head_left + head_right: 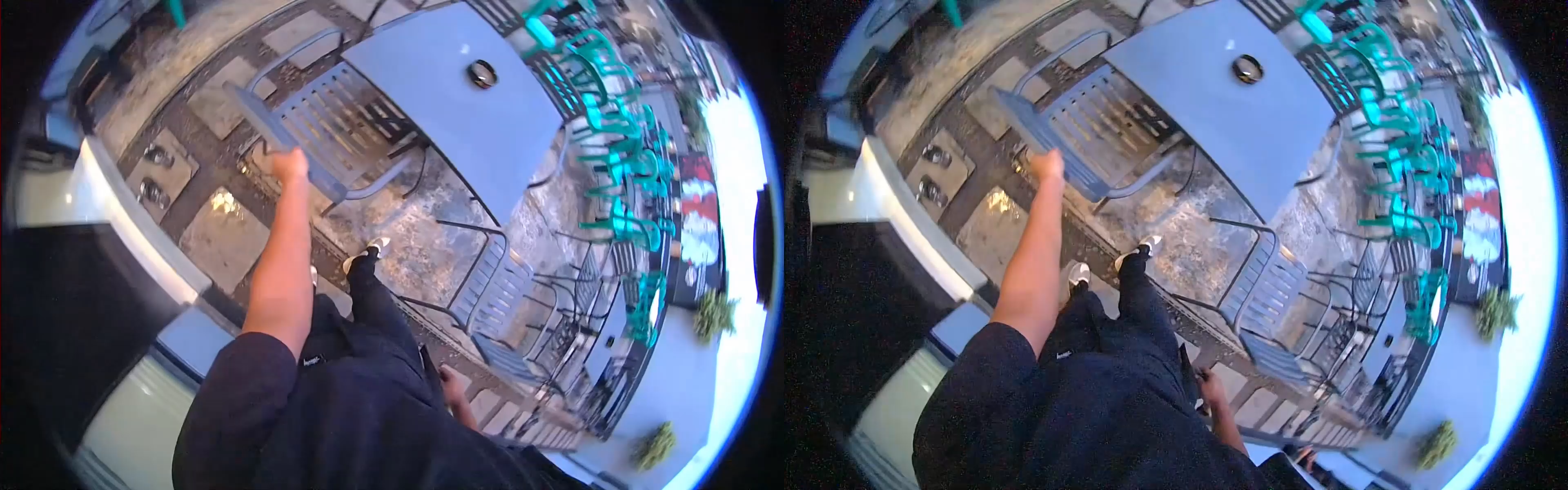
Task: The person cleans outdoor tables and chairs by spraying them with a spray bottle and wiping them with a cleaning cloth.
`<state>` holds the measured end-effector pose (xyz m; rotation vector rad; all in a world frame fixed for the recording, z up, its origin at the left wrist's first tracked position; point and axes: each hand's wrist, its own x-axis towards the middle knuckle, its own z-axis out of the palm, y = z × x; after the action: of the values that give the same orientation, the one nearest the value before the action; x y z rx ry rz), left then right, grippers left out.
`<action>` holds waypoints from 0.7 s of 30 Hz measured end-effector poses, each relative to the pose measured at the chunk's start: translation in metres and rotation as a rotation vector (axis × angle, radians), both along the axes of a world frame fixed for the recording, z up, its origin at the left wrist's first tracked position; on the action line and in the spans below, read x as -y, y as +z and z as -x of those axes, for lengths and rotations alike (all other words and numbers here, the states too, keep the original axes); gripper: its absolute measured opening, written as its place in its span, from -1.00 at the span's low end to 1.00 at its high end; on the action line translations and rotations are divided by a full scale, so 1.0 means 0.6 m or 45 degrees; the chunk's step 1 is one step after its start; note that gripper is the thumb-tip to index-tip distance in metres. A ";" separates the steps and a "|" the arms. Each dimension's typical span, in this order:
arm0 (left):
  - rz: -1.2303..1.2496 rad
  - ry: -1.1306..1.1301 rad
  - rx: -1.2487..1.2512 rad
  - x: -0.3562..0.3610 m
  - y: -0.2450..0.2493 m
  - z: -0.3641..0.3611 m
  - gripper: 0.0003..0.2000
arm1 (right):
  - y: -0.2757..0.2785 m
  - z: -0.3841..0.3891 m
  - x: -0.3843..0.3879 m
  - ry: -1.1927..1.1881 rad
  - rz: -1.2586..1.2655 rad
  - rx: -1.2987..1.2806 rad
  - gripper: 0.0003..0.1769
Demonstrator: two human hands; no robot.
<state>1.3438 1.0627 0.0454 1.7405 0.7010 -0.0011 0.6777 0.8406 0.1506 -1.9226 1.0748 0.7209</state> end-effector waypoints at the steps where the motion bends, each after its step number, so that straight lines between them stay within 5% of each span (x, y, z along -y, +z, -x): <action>1: -0.083 0.059 0.118 0.001 0.009 -0.001 -0.70 | -0.018 0.037 -0.031 -0.234 -0.081 0.007 -0.55; 3: -0.218 0.240 0.104 0.012 -0.020 -0.009 -0.67 | -0.083 0.174 -0.080 -0.704 -0.237 0.022 -0.52; 4: -0.046 0.359 0.249 0.030 0.032 0.012 -0.67 | -0.081 0.209 -0.111 -0.779 -0.249 -0.003 -0.53; 11: -0.129 0.468 -0.053 0.060 0.069 0.031 -0.68 | -0.024 0.371 -0.321 -0.798 -0.310 -0.218 -0.55; 15: 0.035 0.522 0.010 0.076 -0.092 -0.124 -0.70 | -0.030 0.456 -0.334 -0.932 -0.350 -0.196 -0.56; 17: -0.324 0.294 -0.202 0.123 0.048 -0.073 -0.71 | -0.046 0.534 -0.309 -1.127 -0.377 -0.118 -0.57; 19: 0.307 0.115 -0.058 0.080 -0.077 -0.132 -0.59 | 0.009 0.587 -0.250 -1.504 -0.355 -0.060 -0.58; 21: 0.453 -0.006 -0.023 0.082 -0.070 -0.088 -0.30 | 0.173 0.455 -0.156 -1.637 -0.306 0.304 -0.45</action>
<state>1.3968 1.0134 0.0034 1.4023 0.6656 -0.1373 0.4046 0.9344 0.2542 -0.7638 1.6388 -0.1179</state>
